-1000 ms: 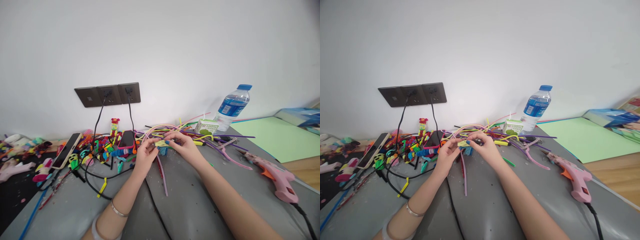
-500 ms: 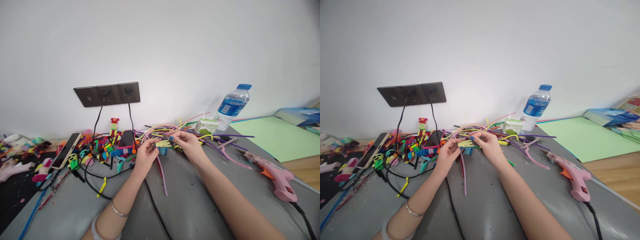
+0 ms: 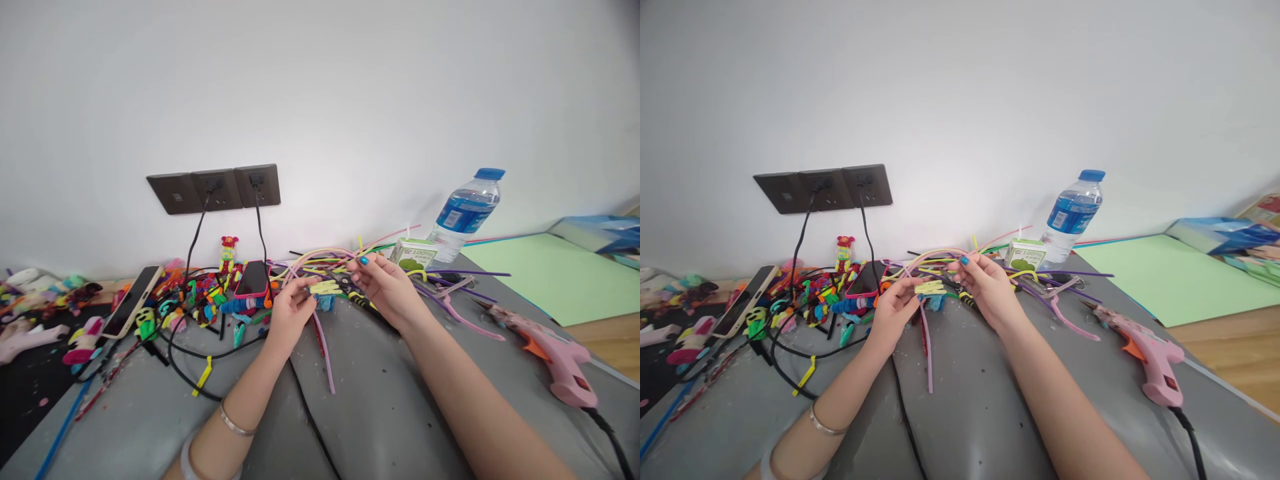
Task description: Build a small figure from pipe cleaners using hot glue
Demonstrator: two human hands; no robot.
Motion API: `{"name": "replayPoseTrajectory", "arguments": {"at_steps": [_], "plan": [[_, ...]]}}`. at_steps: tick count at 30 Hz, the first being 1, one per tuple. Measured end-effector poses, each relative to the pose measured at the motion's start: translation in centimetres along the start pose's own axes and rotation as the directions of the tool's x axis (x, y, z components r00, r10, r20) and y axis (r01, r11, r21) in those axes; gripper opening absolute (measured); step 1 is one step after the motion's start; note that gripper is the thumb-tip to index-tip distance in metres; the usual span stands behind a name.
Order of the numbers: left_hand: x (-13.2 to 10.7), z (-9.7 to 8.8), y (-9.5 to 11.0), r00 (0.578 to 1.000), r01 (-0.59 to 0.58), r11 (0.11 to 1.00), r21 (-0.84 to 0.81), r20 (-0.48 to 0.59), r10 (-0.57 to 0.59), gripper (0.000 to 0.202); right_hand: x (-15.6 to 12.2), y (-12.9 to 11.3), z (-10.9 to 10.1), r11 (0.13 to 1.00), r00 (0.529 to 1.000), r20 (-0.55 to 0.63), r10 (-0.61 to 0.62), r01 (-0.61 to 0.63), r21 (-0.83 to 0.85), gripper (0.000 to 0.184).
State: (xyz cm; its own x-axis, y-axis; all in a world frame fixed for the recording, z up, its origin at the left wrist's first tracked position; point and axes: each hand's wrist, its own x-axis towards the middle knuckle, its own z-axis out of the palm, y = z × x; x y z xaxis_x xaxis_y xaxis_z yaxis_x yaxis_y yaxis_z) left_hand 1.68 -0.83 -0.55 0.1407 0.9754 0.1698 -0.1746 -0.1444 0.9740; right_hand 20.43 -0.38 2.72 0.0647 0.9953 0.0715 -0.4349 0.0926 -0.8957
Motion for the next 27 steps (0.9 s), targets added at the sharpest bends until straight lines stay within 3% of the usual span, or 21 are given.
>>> {"name": "replayPoseTrajectory", "arguments": {"at_steps": [4, 7, 9, 14, 19, 21, 23, 25, 27], "plan": [[0.0, 0.0, 0.0, 1.000, 0.012, 1.000, 0.006, -0.006, -0.012, 0.027, 0.1, -1.2, -0.2, 0.969, 0.997, 0.022, 0.070, -0.073, 0.236, 0.041], [0.0, -0.1, -0.1, 1.000, -0.001, 1.000, 0.008, -0.001, 0.001, 0.026, 0.4, -2.3, -1.0, 0.945, 0.999, -0.024, 0.026, -0.016, 0.327, 0.043], [0.0, -0.1, -0.3, 1.000, -0.014, 1.000, 0.010, 0.012, 0.014, 0.025, 0.6, -3.2, -1.8, 0.922, 0.991, -0.134, -0.023, 0.073, 0.381, 0.039], [0.1, -0.1, -0.3, 1.000, -0.012, 1.000, -0.014, 0.026, 0.012, 0.025, 0.8, -5.6, -4.3, 0.854, 0.889, -0.435, -0.146, 0.335, 0.397, 0.033], [0.1, -0.1, -0.3, 1.000, -0.014, 1.000, -0.014, 0.011, 0.014, 0.025, 0.7, -6.2, -5.0, 0.836, 0.787, -0.543, -0.292, 0.486, 0.254, 0.033], [0.0, -0.1, -0.2, 1.000, -0.009, 1.000, -0.016, 0.007, 0.009, 0.026, 0.8, -5.6, -4.7, 0.867, 0.780, -0.513, -0.360, 0.483, 0.126, 0.023], [0.0, -0.1, -0.2, 1.000, -0.004, 1.000, -0.014, 0.003, 0.004, 0.026, 0.8, -4.7, -4.2, 0.900, 0.806, -0.410, -0.427, 0.424, -0.103, 0.013], [0.0, -0.1, -0.2, 1.000, -0.004, 1.000, -0.004, 0.003, 0.004, 0.027, 0.6, -3.7, -3.4, 0.853, 0.871, -0.202, -0.448, 0.348, -0.390, 0.017], [0.0, -0.1, -0.2, 1.000, -0.004, 1.000, 0.005, 0.005, 0.004, 0.027, 0.3, -2.8, -2.5, 0.738, 0.927, 0.059, -0.371, 0.333, -0.587, 0.019]]}}
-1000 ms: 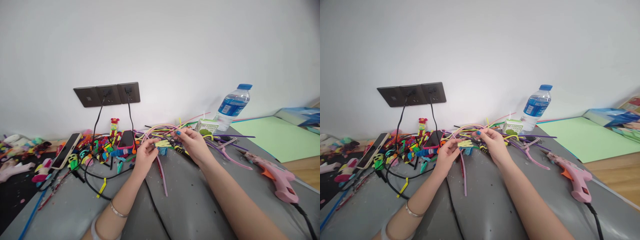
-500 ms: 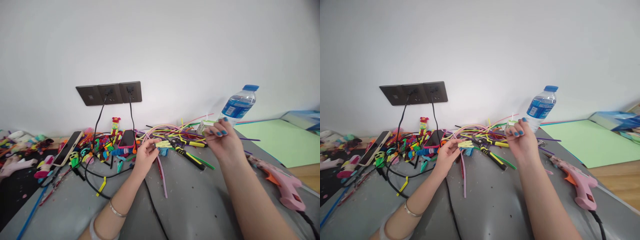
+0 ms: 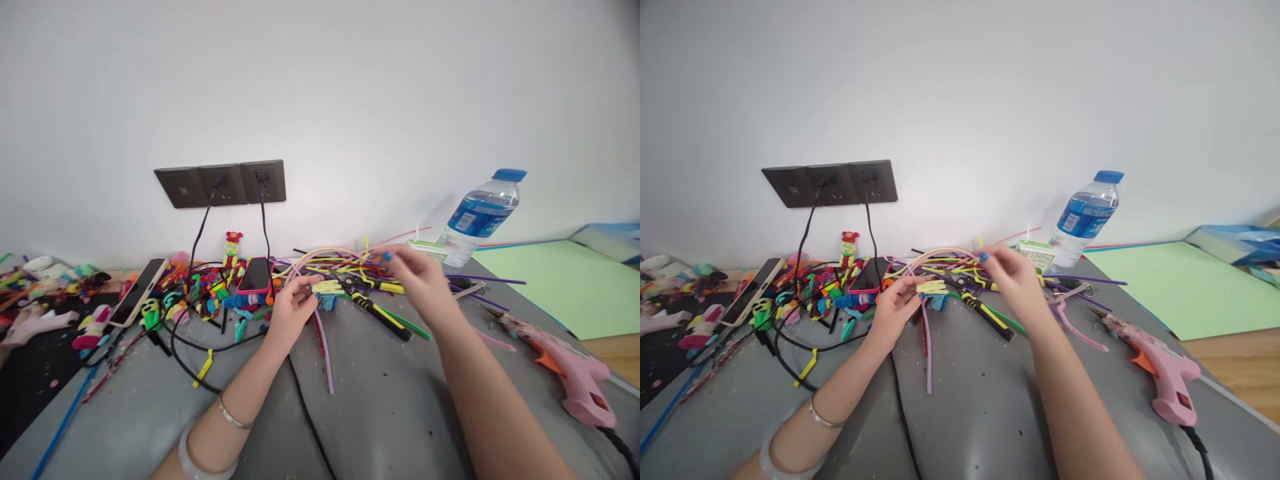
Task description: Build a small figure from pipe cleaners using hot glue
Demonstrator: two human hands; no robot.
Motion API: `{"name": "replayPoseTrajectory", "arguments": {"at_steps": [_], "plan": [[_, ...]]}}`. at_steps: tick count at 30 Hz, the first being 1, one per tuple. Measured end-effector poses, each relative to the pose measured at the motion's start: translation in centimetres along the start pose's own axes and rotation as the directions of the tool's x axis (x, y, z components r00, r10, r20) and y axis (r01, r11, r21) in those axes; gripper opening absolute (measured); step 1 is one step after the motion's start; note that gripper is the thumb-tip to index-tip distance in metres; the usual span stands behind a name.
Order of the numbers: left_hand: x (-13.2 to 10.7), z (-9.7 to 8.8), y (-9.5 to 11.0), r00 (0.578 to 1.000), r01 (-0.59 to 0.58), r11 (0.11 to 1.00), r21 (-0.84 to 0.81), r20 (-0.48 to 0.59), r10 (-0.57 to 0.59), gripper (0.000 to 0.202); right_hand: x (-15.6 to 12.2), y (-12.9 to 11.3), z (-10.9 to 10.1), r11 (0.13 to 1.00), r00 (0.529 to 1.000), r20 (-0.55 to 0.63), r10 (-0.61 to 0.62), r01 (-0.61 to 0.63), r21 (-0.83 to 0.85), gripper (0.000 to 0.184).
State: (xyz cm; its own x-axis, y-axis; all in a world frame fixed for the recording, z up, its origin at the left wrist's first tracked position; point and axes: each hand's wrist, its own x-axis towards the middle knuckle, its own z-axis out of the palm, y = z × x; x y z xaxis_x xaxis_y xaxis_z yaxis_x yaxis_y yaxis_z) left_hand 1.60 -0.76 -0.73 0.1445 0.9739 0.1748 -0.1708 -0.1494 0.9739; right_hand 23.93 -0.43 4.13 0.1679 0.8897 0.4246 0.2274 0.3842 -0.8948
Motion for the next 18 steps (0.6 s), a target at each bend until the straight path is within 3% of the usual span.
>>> {"name": "replayPoseTrajectory", "arguments": {"at_steps": [3, 6, 11, 18], "plan": [[0.0, 0.0, 0.0, 1.000, -0.005, 1.000, -0.005, 0.007, 0.005, 0.027, -0.8, -0.1, 1.5, 0.982, 0.949, 0.298, -0.103, 0.144, -0.120, 0.019], [0.0, 0.0, 0.0, 1.000, -0.003, 1.000, -0.014, 0.009, 0.003, 0.028, -1.3, 0.1, 2.4, 0.956, 0.883, 0.430, -0.188, 0.265, -0.126, 0.015], [0.0, 0.1, 0.1, 1.000, 0.006, 1.000, -0.012, 0.011, -0.006, 0.028, -1.3, 0.2, 2.9, 0.918, 0.859, 0.445, -0.251, 0.357, -0.170, 0.004], [-0.1, 0.1, 0.1, 1.000, 0.013, 1.000, -0.013, 0.004, -0.013, 0.028, -1.3, -0.2, 2.8, 0.929, 0.881, 0.406, -0.243, 0.332, -0.163, 0.011]]}}
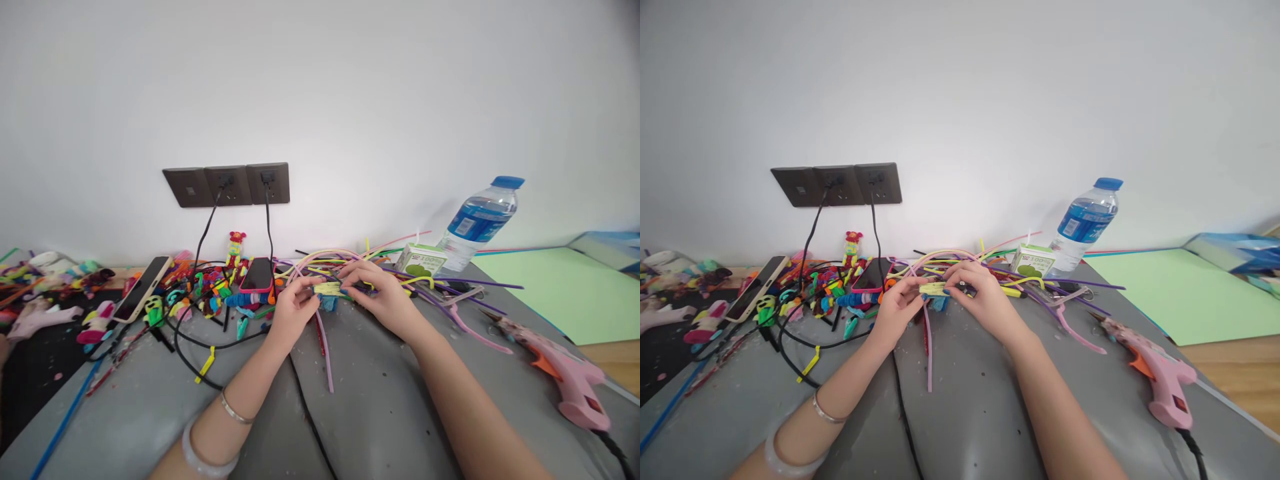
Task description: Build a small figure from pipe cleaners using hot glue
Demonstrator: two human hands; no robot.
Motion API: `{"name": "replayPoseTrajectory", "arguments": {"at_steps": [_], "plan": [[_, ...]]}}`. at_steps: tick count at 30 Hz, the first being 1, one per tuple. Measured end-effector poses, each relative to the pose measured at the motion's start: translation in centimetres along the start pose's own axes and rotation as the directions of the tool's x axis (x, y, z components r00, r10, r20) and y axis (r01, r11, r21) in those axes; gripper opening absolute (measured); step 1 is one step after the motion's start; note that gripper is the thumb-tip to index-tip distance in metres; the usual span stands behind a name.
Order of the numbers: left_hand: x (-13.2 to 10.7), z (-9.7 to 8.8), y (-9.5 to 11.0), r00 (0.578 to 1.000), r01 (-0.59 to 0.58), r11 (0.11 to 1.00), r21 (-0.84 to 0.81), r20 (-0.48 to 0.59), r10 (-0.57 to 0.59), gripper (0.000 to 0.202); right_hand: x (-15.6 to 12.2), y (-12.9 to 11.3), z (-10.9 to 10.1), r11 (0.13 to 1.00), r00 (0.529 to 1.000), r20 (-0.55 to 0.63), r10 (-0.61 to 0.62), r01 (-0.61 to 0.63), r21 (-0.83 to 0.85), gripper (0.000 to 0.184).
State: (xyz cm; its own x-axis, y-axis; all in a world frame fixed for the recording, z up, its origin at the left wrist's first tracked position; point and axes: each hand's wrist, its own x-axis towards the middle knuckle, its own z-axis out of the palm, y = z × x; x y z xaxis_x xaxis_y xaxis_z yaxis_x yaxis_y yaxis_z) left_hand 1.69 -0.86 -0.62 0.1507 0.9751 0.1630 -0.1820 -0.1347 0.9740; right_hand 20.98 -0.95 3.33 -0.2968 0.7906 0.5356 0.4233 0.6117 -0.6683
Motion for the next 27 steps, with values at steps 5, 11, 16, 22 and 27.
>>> {"name": "replayPoseTrajectory", "arguments": {"at_steps": [5, 11, 16, 22, 27], "plan": [[0.0, 0.0, 0.1, 1.000, 0.003, 1.000, -0.001, -0.004, -0.003, 0.028, 0.0, -0.2, -0.4, 0.996, 0.993, -0.094, 0.078, -0.073, 0.056, 0.012], [-0.1, -0.1, 0.0, 0.999, -0.015, 0.999, 0.050, 0.033, 0.014, 0.026, -0.2, 0.5, -0.9, 0.962, 0.907, -0.337, 0.252, -0.195, 0.193, 0.015], [-0.8, 0.0, 0.0, 0.968, -0.062, 0.977, 0.205, 0.252, 0.009, 0.027, -0.2, 0.9, -0.9, 0.895, 0.852, -0.382, 0.357, -0.194, 0.401, 0.018], [-1.3, -0.2, 1.1, 0.869, -0.350, 0.796, 0.494, 0.489, 0.078, 0.027, -0.1, -0.7, 0.2, 0.916, 0.988, -0.113, 0.106, -0.052, 0.399, 0.009], [-0.8, -1.3, 1.6, 0.908, -0.378, 0.799, 0.467, 0.355, 0.222, 0.030, -0.3, -1.3, 0.6, 0.936, 0.997, -0.062, 0.043, -0.018, 0.351, 0.009]]}}
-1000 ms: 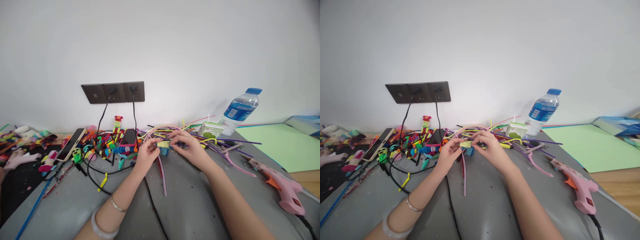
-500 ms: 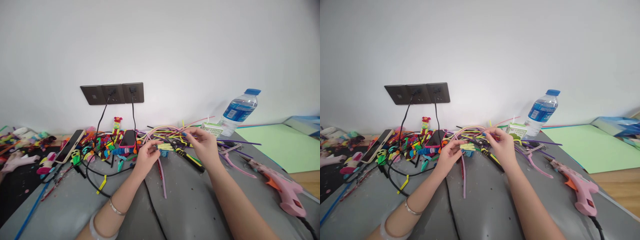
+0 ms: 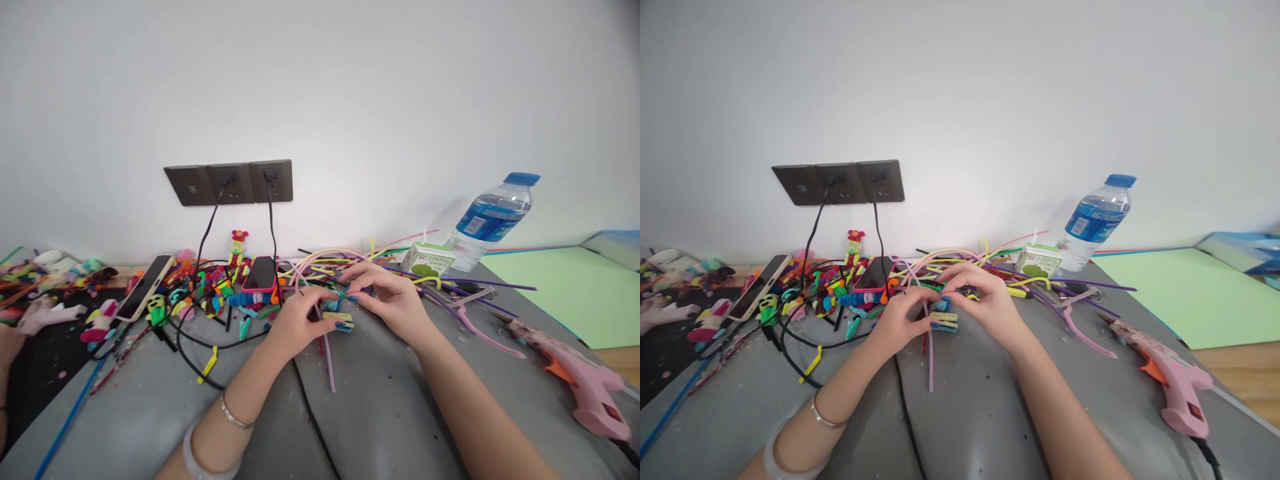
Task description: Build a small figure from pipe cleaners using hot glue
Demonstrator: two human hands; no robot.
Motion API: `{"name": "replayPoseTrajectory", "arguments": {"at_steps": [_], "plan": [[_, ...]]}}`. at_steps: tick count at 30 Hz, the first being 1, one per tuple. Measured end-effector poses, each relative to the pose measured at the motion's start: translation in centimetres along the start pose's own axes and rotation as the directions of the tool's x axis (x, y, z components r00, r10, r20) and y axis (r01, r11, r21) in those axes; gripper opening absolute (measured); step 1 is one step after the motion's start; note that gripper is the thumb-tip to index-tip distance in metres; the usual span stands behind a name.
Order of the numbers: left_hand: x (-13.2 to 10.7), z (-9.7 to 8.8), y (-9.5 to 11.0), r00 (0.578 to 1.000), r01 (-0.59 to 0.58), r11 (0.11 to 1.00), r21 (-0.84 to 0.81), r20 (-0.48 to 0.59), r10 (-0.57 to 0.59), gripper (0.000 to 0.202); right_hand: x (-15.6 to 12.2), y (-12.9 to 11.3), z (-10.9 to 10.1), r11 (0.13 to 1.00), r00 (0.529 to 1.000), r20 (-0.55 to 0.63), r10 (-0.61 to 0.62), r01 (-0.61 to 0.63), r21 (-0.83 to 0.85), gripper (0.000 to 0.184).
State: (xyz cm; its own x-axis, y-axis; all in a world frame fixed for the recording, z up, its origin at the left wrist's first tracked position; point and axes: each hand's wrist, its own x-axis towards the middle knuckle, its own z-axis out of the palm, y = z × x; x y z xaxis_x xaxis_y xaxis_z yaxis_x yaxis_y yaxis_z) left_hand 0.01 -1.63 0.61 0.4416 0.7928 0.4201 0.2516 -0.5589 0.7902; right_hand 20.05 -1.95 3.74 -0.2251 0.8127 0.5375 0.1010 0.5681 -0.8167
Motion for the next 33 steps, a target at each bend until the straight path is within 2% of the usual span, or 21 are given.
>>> {"name": "replayPoseTrajectory", "arguments": {"at_steps": [3, 5, 11, 17, 21, 28, 33], "plan": [[0.2, -0.2, -0.3, 0.992, 0.003, 0.991, -0.135, -0.123, -0.020, 0.037, 0.0, 0.0, 0.3, 0.999, 0.999, 0.038, -0.013, 0.014, -0.035, 0.010], [0.2, 0.1, -0.4, 0.987, -0.004, 0.970, -0.243, -0.158, -0.036, 0.045, 0.0, 0.1, 0.6, 0.998, 0.998, 0.060, -0.025, 0.028, -0.060, 0.009], [-0.1, 1.4, -0.2, 0.989, 0.057, 0.885, -0.462, -0.096, -0.114, 0.051, -0.1, 0.6, 1.2, 0.991, 0.996, 0.058, -0.062, 0.068, -0.116, 0.009], [-0.2, 1.6, 0.0, 0.978, 0.137, 0.878, -0.458, -0.077, -0.193, 0.030, -0.1, 0.6, 1.4, 0.992, 0.997, 0.049, -0.056, 0.061, -0.108, 0.006], [-0.2, 1.7, 0.1, 0.974, 0.143, 0.876, -0.461, -0.093, -0.208, 0.023, -0.2, 0.5, 1.4, 0.994, 0.997, 0.058, -0.056, 0.061, -0.094, 0.005], [-0.1, 1.7, 0.0, 0.967, 0.139, 0.852, -0.505, -0.115, -0.226, 0.025, -0.2, 0.6, 1.4, 0.997, 0.998, 0.046, -0.036, 0.039, -0.066, 0.005], [0.0, 1.5, 0.0, 0.964, 0.143, 0.841, -0.522, -0.119, -0.237, 0.023, -0.3, 1.2, 1.7, 0.999, 0.997, 0.073, 0.038, -0.040, 0.024, 0.014]]}}
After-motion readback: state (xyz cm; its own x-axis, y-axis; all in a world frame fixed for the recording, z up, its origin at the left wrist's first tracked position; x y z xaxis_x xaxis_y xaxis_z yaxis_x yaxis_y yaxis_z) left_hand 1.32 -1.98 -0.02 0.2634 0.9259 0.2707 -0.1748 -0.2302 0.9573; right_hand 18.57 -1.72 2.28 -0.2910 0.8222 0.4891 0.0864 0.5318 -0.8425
